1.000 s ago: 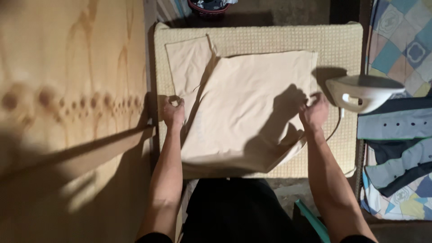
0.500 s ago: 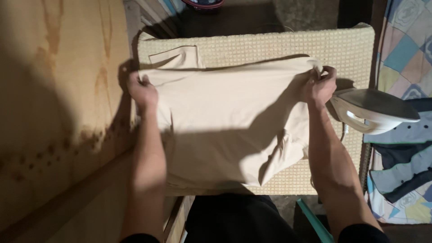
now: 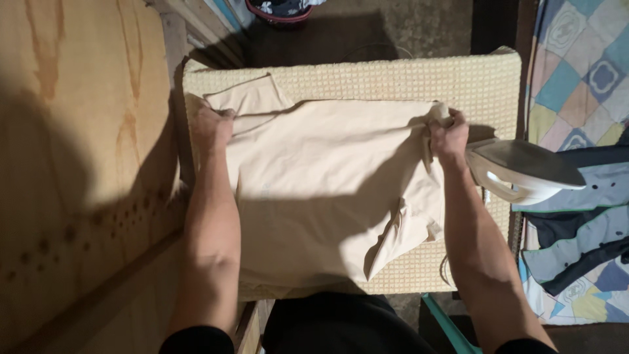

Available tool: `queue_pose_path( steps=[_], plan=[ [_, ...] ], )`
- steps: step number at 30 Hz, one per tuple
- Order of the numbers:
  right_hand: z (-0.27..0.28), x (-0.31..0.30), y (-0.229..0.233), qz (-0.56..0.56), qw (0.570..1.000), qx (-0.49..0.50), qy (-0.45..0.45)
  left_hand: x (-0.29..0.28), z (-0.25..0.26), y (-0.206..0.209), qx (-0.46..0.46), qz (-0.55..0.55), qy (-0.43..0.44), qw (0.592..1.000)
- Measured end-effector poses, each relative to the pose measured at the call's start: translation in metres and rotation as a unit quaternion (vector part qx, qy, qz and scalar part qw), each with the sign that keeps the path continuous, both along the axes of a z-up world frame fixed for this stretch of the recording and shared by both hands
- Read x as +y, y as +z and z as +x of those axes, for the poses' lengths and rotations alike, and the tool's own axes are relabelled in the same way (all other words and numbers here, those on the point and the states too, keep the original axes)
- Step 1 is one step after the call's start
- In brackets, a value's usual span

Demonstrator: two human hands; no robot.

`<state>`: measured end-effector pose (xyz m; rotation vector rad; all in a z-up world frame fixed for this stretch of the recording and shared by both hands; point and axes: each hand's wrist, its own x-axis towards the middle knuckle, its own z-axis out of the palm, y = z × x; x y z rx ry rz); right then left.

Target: The person irons a light-colored t-shirt on a small ironing board. They smooth the fabric, use a white iron to press the front and back, and flip the shirt to iron both sides.

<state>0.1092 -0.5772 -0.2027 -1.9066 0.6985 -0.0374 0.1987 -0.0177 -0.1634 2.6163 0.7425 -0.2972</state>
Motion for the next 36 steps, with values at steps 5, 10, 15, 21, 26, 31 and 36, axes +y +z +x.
queue_pose_path(
  steps=[5,10,15,21,26,31,36],
  plan=[
    [0.003,-0.002,0.012,-0.079,0.997,-0.021,-0.002,-0.027,0.026,0.030,-0.156,0.109,-0.002,0.982],
    [0.022,-0.015,0.012,-0.222,0.965,-0.139,0.034,-0.015,0.068,0.064,-0.199,-0.093,0.013,0.975],
    [0.004,0.000,0.005,-0.487,0.835,-0.216,0.142,-0.003,0.055,0.036,-0.289,-0.115,-0.031,0.950],
    [-0.113,0.103,0.027,-0.311,0.881,-0.207,0.290,-0.020,-0.129,0.048,-0.274,-0.099,-0.021,0.956],
    [-0.231,0.140,0.063,-0.412,0.883,0.029,0.222,-0.011,-0.295,0.073,-0.173,0.052,0.035,0.983],
    [-0.322,0.090,0.040,-0.370,0.925,0.010,0.083,0.006,-0.404,0.052,-0.136,-0.087,0.130,0.978],
    [-0.368,0.069,0.024,-0.033,0.968,-0.046,-0.245,0.027,-0.453,-0.029,-0.083,-0.221,0.116,0.965]
  ],
)
